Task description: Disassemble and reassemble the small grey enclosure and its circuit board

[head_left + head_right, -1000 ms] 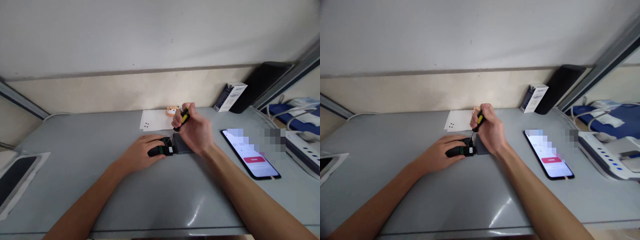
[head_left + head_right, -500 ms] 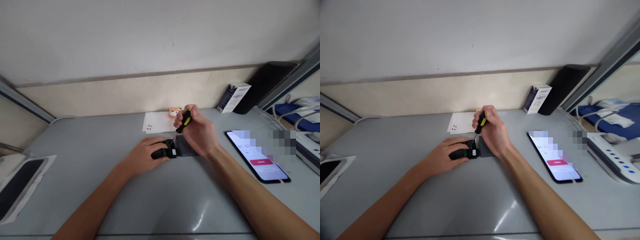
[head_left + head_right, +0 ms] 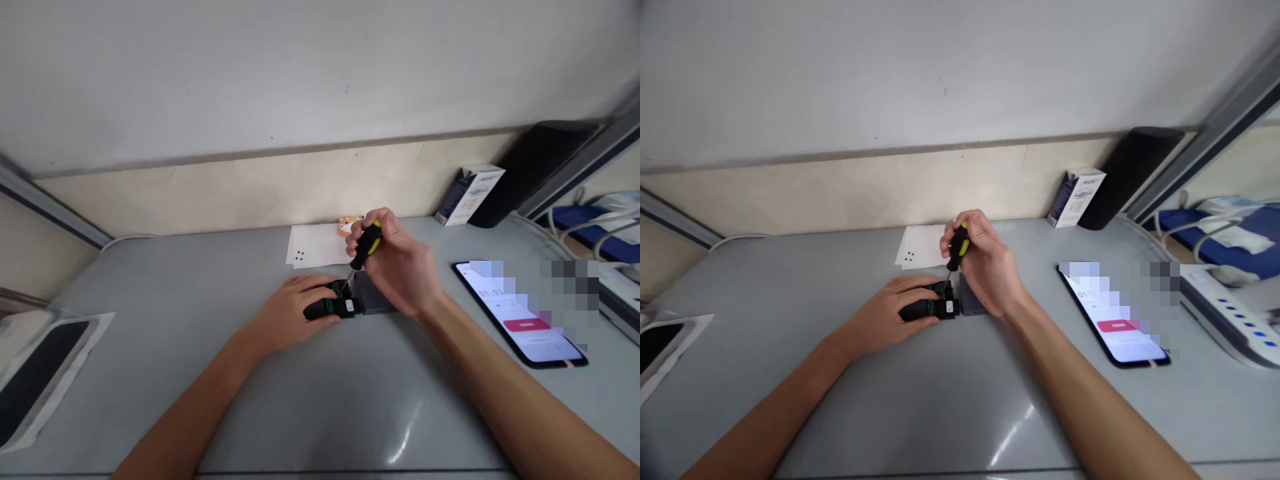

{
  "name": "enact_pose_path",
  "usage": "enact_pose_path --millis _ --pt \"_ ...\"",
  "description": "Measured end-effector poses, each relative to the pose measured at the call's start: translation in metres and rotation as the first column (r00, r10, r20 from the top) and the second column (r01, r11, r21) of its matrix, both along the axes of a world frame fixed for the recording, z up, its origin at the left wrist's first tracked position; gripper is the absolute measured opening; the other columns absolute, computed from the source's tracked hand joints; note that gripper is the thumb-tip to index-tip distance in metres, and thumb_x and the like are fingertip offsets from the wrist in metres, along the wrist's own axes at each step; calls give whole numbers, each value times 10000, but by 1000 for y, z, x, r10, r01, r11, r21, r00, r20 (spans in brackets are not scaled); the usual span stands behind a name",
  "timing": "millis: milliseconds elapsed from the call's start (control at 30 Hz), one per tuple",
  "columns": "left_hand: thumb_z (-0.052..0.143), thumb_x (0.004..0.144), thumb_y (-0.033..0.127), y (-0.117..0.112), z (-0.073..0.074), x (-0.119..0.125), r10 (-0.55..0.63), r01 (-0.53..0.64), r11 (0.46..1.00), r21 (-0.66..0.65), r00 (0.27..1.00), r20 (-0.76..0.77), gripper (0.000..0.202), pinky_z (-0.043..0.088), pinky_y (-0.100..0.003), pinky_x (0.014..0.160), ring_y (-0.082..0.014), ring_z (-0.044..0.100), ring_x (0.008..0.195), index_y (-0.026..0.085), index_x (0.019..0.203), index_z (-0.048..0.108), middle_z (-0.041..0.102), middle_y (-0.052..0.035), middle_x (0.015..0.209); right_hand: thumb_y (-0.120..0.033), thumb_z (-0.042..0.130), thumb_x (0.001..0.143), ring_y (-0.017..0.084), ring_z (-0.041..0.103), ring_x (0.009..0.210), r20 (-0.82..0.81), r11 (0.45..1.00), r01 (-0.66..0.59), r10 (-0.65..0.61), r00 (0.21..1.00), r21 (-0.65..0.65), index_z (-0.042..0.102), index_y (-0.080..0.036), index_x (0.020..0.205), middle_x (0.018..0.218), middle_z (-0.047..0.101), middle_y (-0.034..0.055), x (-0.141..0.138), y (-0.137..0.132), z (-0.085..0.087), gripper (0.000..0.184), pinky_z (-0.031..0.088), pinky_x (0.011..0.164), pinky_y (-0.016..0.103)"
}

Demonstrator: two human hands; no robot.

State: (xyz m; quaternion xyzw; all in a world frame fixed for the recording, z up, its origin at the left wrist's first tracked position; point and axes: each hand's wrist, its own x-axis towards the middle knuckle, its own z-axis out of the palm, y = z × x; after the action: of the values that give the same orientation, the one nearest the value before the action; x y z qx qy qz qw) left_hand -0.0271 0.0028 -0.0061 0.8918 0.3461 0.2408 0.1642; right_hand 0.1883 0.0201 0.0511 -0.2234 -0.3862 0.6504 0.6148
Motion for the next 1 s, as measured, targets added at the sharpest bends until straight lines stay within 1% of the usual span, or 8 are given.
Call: enact_pose_path --millis 233,333,433,533,700,800,900,1000 --pt "733 993 394 -1 7 0 -11 10 1000 -13 998 -55 231 469 -505 1175 -273 679 1279 253 1176 754 717 -74 1400 -569 596 1004 131 426 626 -32 1000 -2 2 999 -23 592 -242 861 700 459 -16 -3 -2 -1 357 423 625 274" --pt "725 997 411 -1 8 0 -5 3 1000 -21 998 -65 244 458 -516 1181 -280 666 1303 261 1188 752 710 -73 1415 -512 672 973 124 388 598 -50 1000 21 -22 999 -15 531 -247 832 681 437 -31 -7 -3 -2 331 400 599 263" --pt "719 1001 419 -1 7 0 -9 7 1000 -28 998 -63 243 457 -518 1179 -280 666 1305 268 1187 753 712 -68 1417 -471 740 929 128 468 651 -7 999 51 -51 999 -7 511 -247 811 744 508 -19 -5 -1 -2 341 441 639 268" --pt "718 999 424 -1 8 0 -1 -1 999 -35 999 -51 235 460 -515 1180 -281 666 1304 269 1171 758 714 -64 1417 -568 670 958 151 531 723 68 999 36 -34 997 -26 572 -248 841 811 552 9 -2 1 -2 354 490 694 298" --pt "725 992 423 -1 10 1 -1 0 1000 -30 998 -58 234 463 -505 1185 -281 673 1291 271 1167 761 720 -61 1408 -643 552 1000 148 432 624 30 999 12 -11 999 -36 563 -267 869 694 433 -19 -5 -2 -1 399 460 627 294" --pt "714 997 415 0 9 2 -7 6 1000 -22 998 -70 243 457 -500 1189 -279 669 1301 274 1190 755 715 -62 1418 -615 607 984 144 398 589 32 998 55 -55 998 -16 477 -277 838 666 373 -38 -7 -4 -1 391 436 593 284" --pt "706 999 411 2 9 2 -6 4 1000 -21 998 -67 252 465 -496 1174 -284 672 1295 264 1197 754 721 -68 1405 -566 676 960 138 446 624 50 997 71 -72 996 5 441 -267 810 704 430 -31 -5 -2 -1 409 457 634 284" --pt "716 990 413 2 10 2 -12 11 1000 -23 998 -54 243 471 -493 1165 -291 672 1292 259 1173 757 720 -68 1403 -581 647 970 156 513 700 99 998 55 -57 993 18 525 -265 834 779 515 -1 -1 2 -2 365 492 696 314"
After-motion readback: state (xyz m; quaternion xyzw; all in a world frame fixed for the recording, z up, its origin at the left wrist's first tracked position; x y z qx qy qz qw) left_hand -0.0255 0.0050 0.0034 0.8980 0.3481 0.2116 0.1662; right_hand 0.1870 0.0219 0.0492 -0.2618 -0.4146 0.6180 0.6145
